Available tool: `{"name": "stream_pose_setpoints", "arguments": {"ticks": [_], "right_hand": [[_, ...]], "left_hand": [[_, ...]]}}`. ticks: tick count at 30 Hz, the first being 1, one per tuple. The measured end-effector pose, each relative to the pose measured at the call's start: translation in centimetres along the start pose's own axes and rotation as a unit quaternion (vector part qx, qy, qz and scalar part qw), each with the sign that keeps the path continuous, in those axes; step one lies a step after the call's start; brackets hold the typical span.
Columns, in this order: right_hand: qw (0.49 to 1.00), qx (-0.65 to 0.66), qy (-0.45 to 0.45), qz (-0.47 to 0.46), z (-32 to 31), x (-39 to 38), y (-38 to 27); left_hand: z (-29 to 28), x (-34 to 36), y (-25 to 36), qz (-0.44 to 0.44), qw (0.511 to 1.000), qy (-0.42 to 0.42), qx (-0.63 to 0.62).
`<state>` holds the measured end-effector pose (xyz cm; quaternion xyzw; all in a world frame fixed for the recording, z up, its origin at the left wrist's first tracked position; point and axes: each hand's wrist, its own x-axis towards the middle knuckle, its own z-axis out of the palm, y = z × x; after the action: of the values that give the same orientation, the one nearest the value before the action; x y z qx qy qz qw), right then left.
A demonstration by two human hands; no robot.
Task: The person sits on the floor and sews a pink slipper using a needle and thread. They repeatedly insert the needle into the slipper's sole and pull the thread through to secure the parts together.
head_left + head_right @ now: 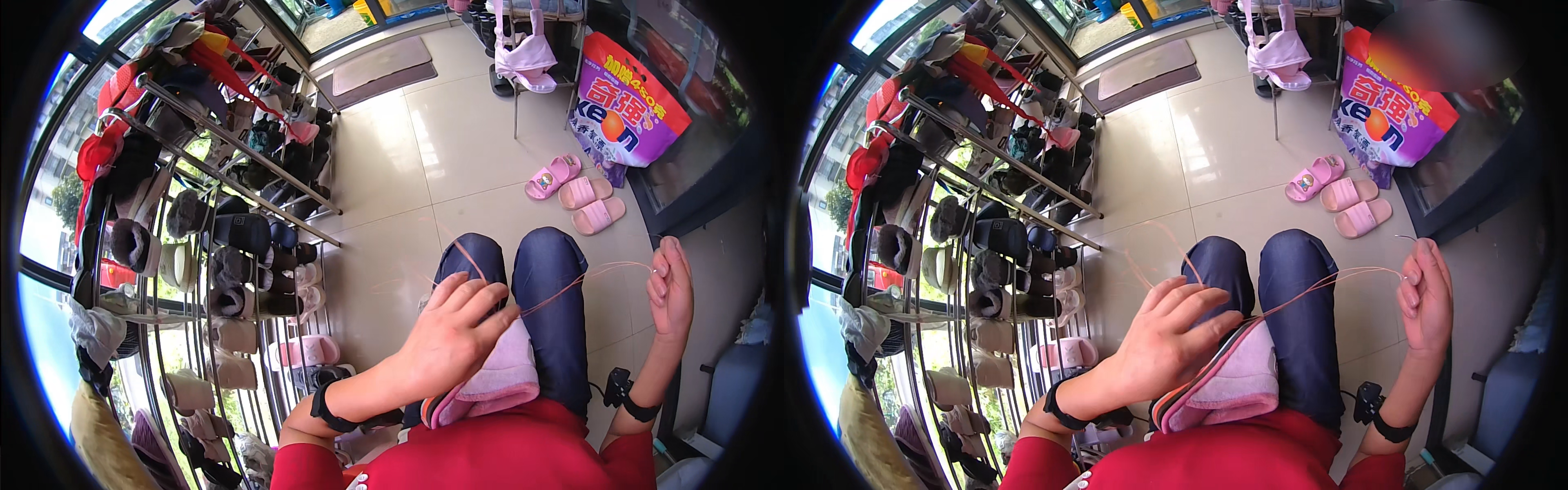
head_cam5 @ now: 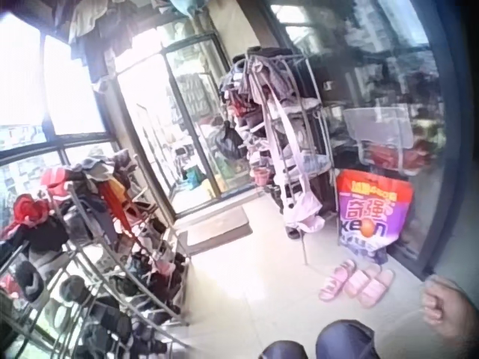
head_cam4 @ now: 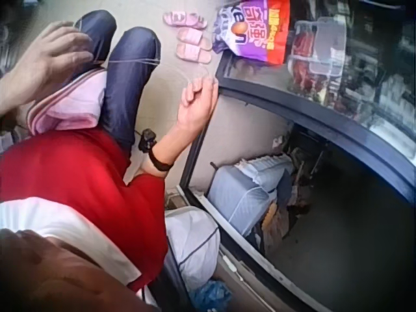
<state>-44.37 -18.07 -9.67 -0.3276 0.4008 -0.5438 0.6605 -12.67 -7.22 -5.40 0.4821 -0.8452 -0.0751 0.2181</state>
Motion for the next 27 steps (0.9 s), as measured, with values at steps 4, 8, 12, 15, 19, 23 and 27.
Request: {"name": "stream_pose_setpoints", "arguments": {"ticks": [4,8,12,15,19,23,27], "right_hand": [[0.969,-0.144,0.139,-0.141,-5.6,-0.8,-2.9],[0.910,-0.361,0.125,-0.160,-6.3,-1.7,-3.1],[0.948,-0.301,-0.098,-0.029,2.5,-2.3,2.9],[0.914,-0.298,-0.261,0.091,9.3,-3.5,8.6],[0.789,-0.417,-0.431,-0.130,14.7,-4.3,10.4],[0.753,-0.418,-0.471,-0.189,16.9,-3.9,10.8],[0.755,-0.397,-0.522,0.016,17.2,-3.7,12.4]], "left_hand": [[-1.3,-1.1,1.7,0.018,0.995,0.076,-0.061],[0.1,-10.1,1.4,-0.329,0.898,-0.112,-0.269],[2.8,-15.5,4.7,-0.469,0.780,-0.113,-0.400],[3.8,-16.8,4.4,-0.507,0.768,0.010,-0.392],[1.5,-16.4,-1.3,-0.521,0.651,0.030,-0.551],[1.4,-15.6,-3.8,-0.481,0.667,-0.022,-0.568],[2.0,-14.3,-4.7,-0.453,0.675,-0.044,-0.581]]}}
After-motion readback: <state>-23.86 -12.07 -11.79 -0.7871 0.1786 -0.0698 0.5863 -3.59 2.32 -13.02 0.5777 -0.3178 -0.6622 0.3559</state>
